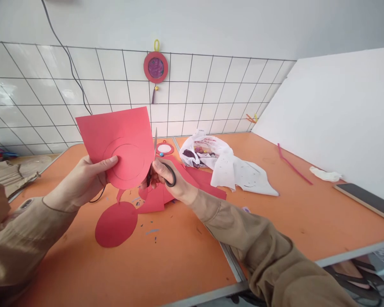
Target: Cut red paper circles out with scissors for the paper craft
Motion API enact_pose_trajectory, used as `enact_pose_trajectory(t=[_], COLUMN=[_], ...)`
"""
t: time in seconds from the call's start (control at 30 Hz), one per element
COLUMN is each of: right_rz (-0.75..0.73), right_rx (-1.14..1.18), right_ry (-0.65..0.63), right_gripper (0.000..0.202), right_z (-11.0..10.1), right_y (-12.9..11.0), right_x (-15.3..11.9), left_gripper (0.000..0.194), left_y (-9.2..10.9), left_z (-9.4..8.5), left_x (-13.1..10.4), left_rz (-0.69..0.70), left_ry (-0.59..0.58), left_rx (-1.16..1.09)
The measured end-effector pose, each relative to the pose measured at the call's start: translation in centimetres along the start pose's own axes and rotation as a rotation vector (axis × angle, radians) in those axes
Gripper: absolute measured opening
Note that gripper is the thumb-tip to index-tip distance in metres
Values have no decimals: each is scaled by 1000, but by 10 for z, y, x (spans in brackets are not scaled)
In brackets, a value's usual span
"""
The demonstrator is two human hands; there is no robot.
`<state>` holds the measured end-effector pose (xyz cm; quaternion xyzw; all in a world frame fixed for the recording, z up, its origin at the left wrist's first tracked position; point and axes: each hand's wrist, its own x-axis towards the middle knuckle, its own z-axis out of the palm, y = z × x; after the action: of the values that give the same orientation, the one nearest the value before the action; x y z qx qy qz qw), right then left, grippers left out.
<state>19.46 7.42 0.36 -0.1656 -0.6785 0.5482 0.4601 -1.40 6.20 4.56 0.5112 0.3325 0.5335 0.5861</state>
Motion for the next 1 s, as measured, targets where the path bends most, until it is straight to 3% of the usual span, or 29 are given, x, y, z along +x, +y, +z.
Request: enact_pose_trajectory(t=[0.27,0.57,0.77,1.0], right_rz=[19,-44,-23,-22], right_rx=[-7,-14,48,35], right_ry=[18,6,19,32], right_gripper=[51,52,48,52], right_z=[-2,0,-1,-4], right_y=[-7,-7,-10,-18], right_x=[0,2,2,2], left_gripper=[21,29,22,19], left_y=[8,9,14,17], left_z=[1,-1,0,-3], left_x=[0,-3,-3,-1], left_rz=[11,18,49,94], left_ry=[60,7,69,56], left_rx=[-9,9,9,12])
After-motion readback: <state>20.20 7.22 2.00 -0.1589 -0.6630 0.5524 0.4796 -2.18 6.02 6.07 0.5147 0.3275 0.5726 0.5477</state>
